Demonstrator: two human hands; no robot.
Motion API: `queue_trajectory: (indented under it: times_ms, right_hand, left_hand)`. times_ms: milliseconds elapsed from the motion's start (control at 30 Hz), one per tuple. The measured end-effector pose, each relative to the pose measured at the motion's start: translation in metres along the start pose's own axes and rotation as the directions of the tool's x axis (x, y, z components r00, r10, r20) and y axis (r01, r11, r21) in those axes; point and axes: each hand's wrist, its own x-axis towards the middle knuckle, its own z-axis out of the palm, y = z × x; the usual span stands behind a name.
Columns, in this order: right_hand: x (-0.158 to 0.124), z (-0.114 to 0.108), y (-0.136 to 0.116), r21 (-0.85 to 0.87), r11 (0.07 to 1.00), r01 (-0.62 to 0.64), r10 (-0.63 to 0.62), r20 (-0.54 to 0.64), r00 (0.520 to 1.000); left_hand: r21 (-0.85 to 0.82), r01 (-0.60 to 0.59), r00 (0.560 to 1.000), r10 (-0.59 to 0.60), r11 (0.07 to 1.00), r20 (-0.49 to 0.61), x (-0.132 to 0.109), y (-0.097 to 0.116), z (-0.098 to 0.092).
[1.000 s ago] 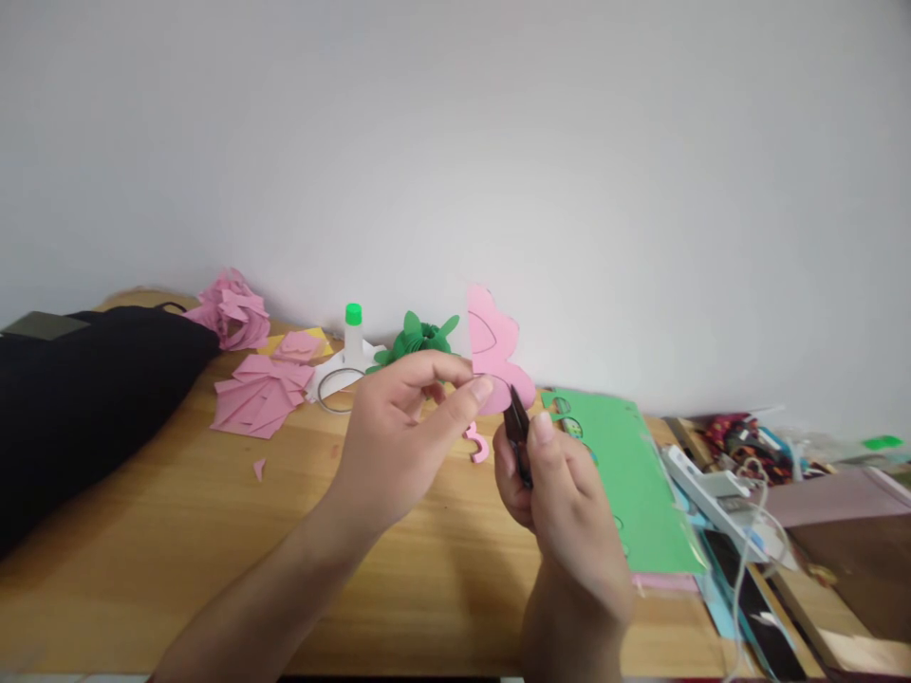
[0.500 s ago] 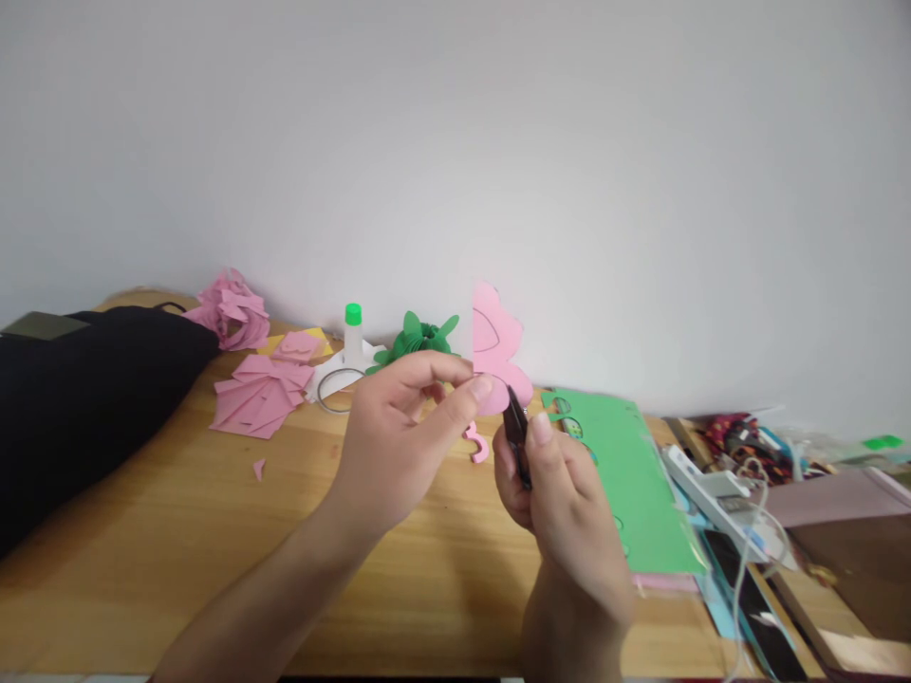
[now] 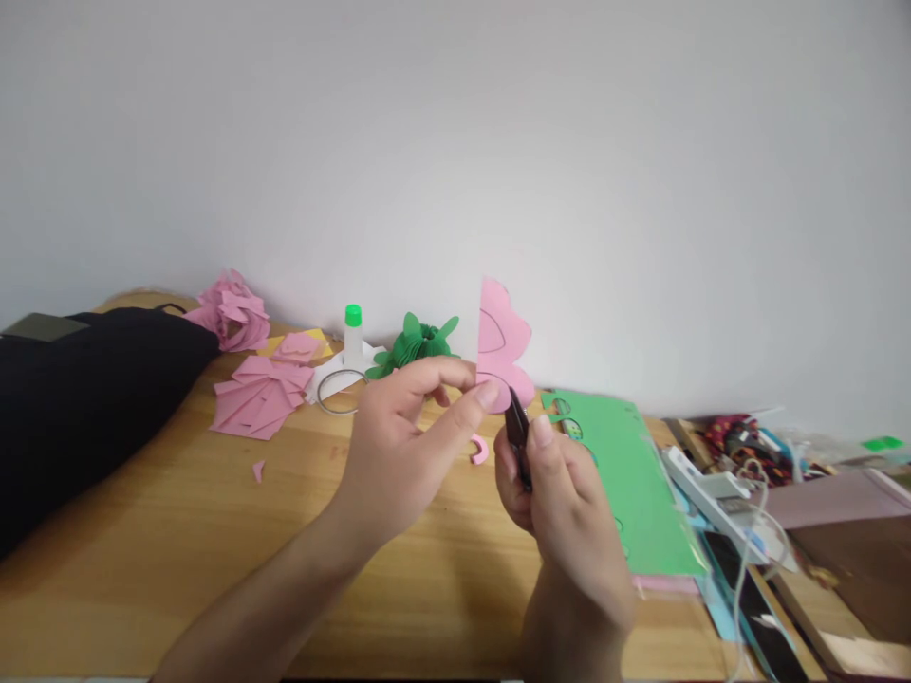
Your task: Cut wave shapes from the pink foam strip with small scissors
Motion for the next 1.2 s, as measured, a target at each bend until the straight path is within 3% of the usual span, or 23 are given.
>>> queue_trajectory:
  times_ms: [267, 933, 1200]
  right_hand:
    - [0.001, -0.002, 0.001, 0.009, 1.000, -0.008, 0.008, 0.014, 1.000]
    - [0.003, 0.001, 0.000, 0.052, 0.999, -0.005, 0.003, 0.028, 1.000]
    - [0.001, 0.000, 0.002, 0.094, 0.995, -0.022, 0.019, 0.031, 0.999]
  left_hand:
    - [0.039, -0.074, 0.989, 0.068, 0.996, 0.130, 0.005, -0.003, -0.009]
    - [-0.080, -0.086, 0.988, 0.095, 0.993, 0.120, 0.006, -0.005, -0.007]
    - [-0.020, -0.077, 0.985, 0.079, 0.997, 0.152, 0.008, -0.005, -0.011]
